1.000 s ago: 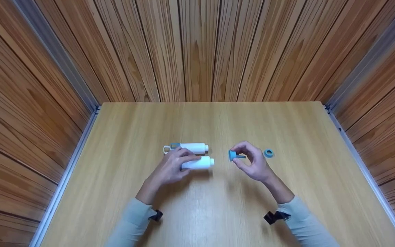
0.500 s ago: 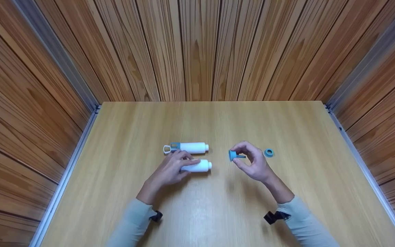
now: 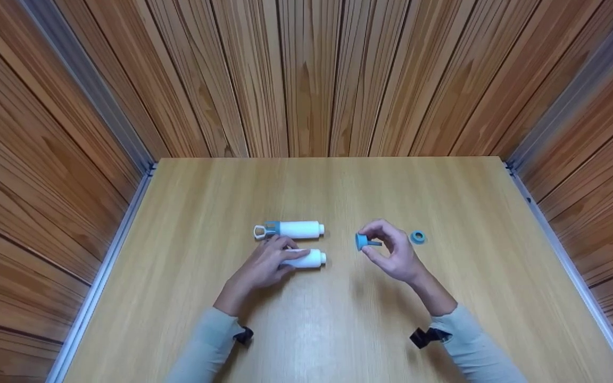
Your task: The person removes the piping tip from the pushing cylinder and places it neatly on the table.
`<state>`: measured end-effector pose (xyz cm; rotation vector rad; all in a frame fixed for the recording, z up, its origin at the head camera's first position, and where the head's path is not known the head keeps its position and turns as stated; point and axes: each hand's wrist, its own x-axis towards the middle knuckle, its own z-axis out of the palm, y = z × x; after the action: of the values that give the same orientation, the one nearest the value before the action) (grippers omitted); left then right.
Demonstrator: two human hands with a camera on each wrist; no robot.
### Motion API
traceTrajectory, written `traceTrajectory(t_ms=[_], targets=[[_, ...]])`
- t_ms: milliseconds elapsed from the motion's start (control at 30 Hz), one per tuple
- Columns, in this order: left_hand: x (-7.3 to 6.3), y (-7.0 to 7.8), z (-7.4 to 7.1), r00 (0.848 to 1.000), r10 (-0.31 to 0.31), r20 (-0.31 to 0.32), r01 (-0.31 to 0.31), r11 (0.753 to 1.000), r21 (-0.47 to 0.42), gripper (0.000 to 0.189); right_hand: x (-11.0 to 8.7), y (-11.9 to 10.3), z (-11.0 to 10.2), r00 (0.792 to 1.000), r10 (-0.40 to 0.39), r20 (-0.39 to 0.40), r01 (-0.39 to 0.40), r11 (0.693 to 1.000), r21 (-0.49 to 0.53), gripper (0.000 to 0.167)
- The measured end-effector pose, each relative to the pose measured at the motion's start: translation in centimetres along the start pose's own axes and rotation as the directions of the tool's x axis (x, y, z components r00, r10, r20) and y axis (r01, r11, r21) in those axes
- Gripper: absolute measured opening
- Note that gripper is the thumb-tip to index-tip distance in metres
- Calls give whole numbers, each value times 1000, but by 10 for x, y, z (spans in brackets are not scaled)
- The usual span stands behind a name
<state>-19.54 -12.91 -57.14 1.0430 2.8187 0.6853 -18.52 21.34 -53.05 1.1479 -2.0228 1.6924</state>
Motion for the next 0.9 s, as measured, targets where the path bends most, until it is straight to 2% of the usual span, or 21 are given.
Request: traceTrajectory(t_ms=[333, 567, 900], targets=[[0, -5, 2, 1000, -25, 19, 26, 999, -35, 54, 0, 1, -1, 1000, -6, -3, 6, 1000, 12, 37], [0, -7, 3, 1000, 6, -9, -6, 1000, -13, 55, 0, 0, -1, 1000, 5, -11, -5, 1000, 5, 36], [1, -7, 2, 1000, -26, 9, 27, 998, -60, 56, 1, 1, -3, 1000, -26, 3, 26, 1000, 11, 37]])
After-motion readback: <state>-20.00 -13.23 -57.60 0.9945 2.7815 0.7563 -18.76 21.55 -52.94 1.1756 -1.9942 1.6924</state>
